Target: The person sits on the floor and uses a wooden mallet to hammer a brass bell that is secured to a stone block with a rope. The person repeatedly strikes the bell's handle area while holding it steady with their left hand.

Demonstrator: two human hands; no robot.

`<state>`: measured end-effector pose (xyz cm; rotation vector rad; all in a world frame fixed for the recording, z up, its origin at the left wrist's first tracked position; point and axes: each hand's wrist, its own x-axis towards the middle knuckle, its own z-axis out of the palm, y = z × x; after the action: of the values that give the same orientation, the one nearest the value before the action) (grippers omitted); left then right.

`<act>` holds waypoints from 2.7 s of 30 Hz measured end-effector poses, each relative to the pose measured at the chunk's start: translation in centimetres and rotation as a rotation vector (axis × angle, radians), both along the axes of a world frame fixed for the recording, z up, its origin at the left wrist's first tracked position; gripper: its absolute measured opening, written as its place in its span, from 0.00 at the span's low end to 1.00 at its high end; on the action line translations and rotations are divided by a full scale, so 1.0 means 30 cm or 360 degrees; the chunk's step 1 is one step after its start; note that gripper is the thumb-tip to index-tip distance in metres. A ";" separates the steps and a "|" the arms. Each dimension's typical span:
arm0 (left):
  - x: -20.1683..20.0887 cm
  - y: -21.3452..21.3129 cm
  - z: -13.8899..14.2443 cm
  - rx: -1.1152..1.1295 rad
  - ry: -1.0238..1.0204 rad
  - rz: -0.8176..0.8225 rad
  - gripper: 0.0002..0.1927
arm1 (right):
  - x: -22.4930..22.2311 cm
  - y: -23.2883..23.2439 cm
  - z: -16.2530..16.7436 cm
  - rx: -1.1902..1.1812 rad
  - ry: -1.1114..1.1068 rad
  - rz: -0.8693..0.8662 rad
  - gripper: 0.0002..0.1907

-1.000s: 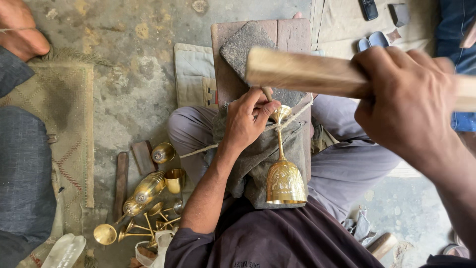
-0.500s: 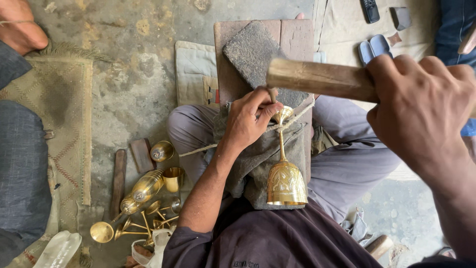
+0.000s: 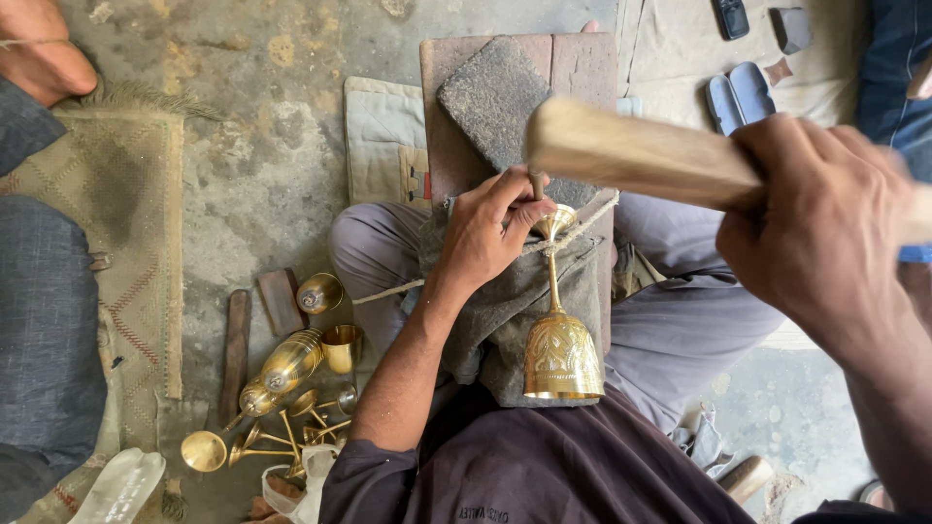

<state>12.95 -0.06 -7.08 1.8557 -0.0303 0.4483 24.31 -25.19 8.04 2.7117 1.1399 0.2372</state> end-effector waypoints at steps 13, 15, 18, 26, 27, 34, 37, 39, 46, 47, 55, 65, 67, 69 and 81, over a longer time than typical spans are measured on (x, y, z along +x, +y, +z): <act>-0.005 0.005 -0.014 0.0078 -0.0020 0.0023 0.13 | -0.079 -0.022 -0.028 -0.0065 -0.0258 -0.0016 0.03; -0.006 -0.004 -0.016 0.0173 0.0000 0.0062 0.12 | -0.112 -0.022 -0.052 -0.0066 -0.0300 -0.0059 0.04; -0.042 -0.024 0.004 0.0265 0.0002 0.0169 0.10 | -0.158 -0.074 -0.087 0.0113 -0.0184 -0.0110 0.09; -0.416 -0.012 0.142 -0.0095 0.0255 0.0336 0.08 | -0.233 -0.251 -0.396 0.0738 0.0876 -0.1359 0.23; -0.456 -0.010 0.152 -0.0111 0.0365 0.0280 0.09 | -0.260 -0.278 -0.426 0.0722 0.0911 -0.1466 0.24; -0.630 -0.137 0.200 -0.0228 0.0611 -0.0132 0.19 | -0.443 -0.366 -0.513 0.1432 0.0981 -0.1660 0.20; -0.618 -0.218 0.178 -0.0055 0.0344 0.0075 0.19 | -0.474 -0.371 -0.498 0.1710 0.1114 -0.1647 0.17; -0.603 -0.255 0.157 0.0195 0.0269 0.0278 0.16 | -0.489 -0.368 -0.480 0.1752 0.1165 -0.1627 0.16; -0.543 -0.297 0.127 0.0984 -0.0206 0.0558 0.15 | -0.527 -0.377 -0.456 0.1729 0.1068 -0.1501 0.14; -0.527 -0.302 0.127 0.1087 -0.0234 0.0553 0.13 | -0.528 -0.381 -0.459 0.1737 0.1058 -0.1499 0.15; -0.515 -0.267 0.185 0.0979 -0.0189 0.0298 0.12 | -0.517 -0.410 -0.494 0.1754 0.1043 -0.1520 0.18; -0.376 -0.115 0.261 0.0160 0.0124 0.0349 0.11 | -0.456 -0.429 -0.552 0.1557 0.0999 -0.1690 0.20; -0.281 -0.100 0.233 0.0068 0.0131 0.0332 0.11 | -0.434 -0.429 -0.558 0.1465 0.0984 -0.1682 0.24; -0.188 -0.091 0.197 0.0046 0.0135 0.0334 0.12 | -0.407 -0.445 -0.561 0.1297 0.1093 -0.1727 0.27; 0.040 -0.107 0.074 0.0450 0.0063 0.0203 0.18 | -0.189 -0.356 -0.341 0.1526 0.1353 -0.0628 0.43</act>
<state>14.14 -3.28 -4.86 2.1522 0.0546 0.5164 18.63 -35.88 -2.20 4.0120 0.6338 -0.6719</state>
